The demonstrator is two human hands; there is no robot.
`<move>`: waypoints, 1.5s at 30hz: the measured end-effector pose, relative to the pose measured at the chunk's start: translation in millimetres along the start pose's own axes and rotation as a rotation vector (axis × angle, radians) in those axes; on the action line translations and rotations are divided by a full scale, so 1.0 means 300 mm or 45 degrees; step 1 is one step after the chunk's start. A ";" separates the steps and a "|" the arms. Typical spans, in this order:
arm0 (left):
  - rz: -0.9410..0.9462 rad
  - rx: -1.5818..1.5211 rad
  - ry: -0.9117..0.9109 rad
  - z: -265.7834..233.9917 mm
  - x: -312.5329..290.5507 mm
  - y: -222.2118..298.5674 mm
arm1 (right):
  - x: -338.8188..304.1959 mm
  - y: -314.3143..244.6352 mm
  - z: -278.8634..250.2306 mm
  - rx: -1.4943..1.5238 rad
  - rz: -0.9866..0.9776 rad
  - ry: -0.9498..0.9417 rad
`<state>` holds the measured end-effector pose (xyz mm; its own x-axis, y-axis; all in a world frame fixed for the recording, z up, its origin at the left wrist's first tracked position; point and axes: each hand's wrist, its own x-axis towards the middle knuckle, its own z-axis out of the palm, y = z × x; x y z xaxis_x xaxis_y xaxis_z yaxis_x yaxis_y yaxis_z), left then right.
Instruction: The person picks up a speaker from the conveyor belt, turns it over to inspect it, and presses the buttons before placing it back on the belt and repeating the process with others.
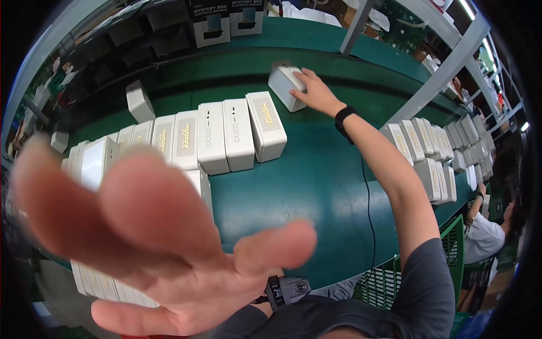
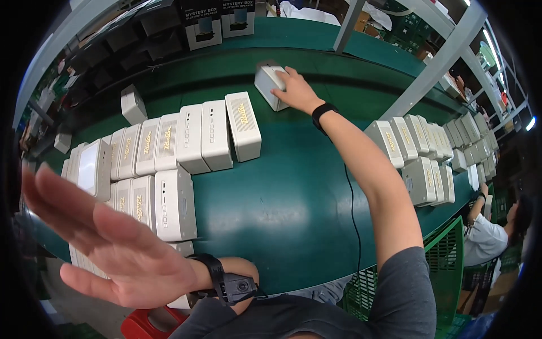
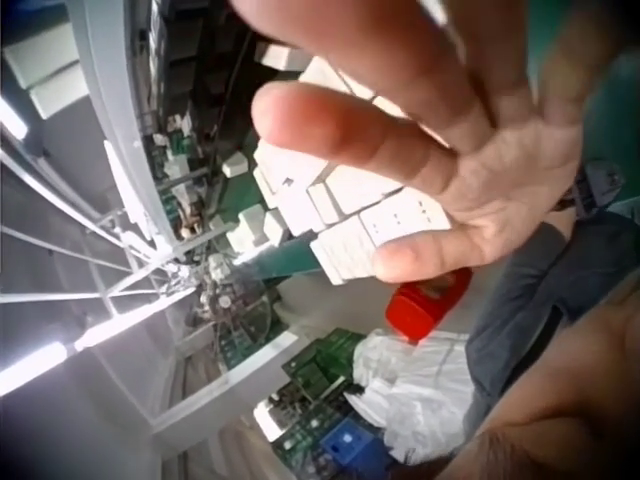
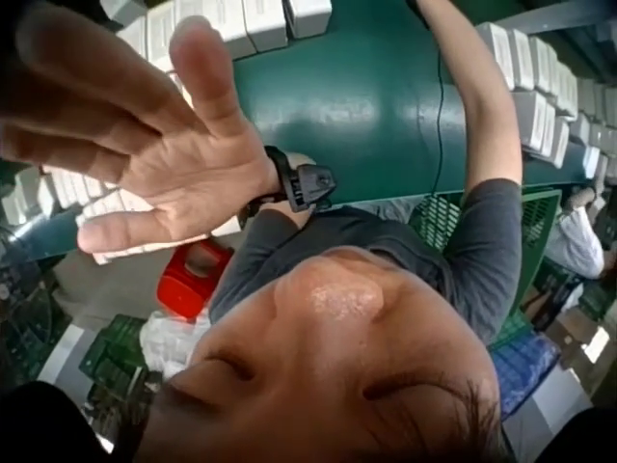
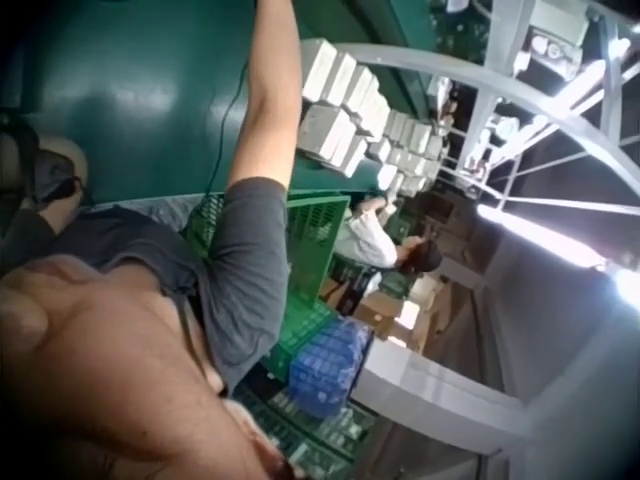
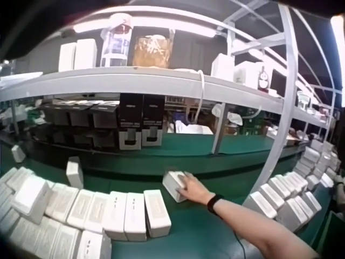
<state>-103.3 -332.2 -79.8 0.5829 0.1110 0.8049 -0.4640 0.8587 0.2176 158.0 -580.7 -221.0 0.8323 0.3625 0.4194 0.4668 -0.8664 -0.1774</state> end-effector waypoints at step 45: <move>-0.765 0.544 0.117 0.248 -0.144 -0.587 | -0.865 -0.256 -0.779 2.264 0.891 0.471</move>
<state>-96.5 -525.4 -111.9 0.8629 -0.2587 0.4342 -0.2557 0.5175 0.8166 -163.8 -688.3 -108.0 0.9924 -0.1211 -0.0195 0.0526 0.5639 -0.8241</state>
